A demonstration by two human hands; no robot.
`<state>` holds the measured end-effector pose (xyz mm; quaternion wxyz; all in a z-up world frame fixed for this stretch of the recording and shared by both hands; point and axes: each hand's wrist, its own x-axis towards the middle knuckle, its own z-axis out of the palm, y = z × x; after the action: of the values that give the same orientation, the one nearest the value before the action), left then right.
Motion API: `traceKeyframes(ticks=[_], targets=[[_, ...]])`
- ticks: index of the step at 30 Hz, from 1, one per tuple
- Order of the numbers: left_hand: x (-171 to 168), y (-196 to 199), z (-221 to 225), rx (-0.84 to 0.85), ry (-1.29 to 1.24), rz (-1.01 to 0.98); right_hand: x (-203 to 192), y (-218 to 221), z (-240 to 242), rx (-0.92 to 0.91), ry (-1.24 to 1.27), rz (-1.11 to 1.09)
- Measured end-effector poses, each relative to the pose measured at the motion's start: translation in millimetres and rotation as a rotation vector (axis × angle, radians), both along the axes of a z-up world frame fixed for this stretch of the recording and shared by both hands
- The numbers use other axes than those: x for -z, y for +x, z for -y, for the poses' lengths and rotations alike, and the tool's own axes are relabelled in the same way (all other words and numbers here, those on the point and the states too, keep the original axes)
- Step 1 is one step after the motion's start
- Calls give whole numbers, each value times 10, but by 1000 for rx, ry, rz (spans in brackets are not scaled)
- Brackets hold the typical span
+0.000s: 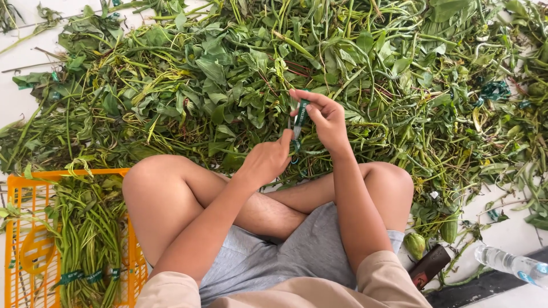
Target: Gathering leafy green vegetables into bunches and binding them with tape using a manual dispenser.
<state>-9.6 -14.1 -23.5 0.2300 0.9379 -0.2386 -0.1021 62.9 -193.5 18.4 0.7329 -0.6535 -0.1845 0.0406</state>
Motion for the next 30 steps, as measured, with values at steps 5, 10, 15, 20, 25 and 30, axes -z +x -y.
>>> traceKeyframes(ticks=[5, 10, 15, 20, 25, 30], targets=[[-16, 46, 19, -72, -48, -168, -68, -112, -19, -120, 135, -25], [80, 105, -27, -122, -179, -327, -46, -243, -101, -255, 192, -43], [-87, 171, -96, -473, -496, -608, -147, -304, -108, -327, 242, -88], [76, 388, -223, -660, -903, -823, -283, -317, -146, -295, 159, -32], [-283, 326, -232, -709, -1252, -955, -310, -340, -104, -283, -13, -45], [-262, 285, -293, -428, -1470, -993, -165, -259, 36, -239, -101, -30]])
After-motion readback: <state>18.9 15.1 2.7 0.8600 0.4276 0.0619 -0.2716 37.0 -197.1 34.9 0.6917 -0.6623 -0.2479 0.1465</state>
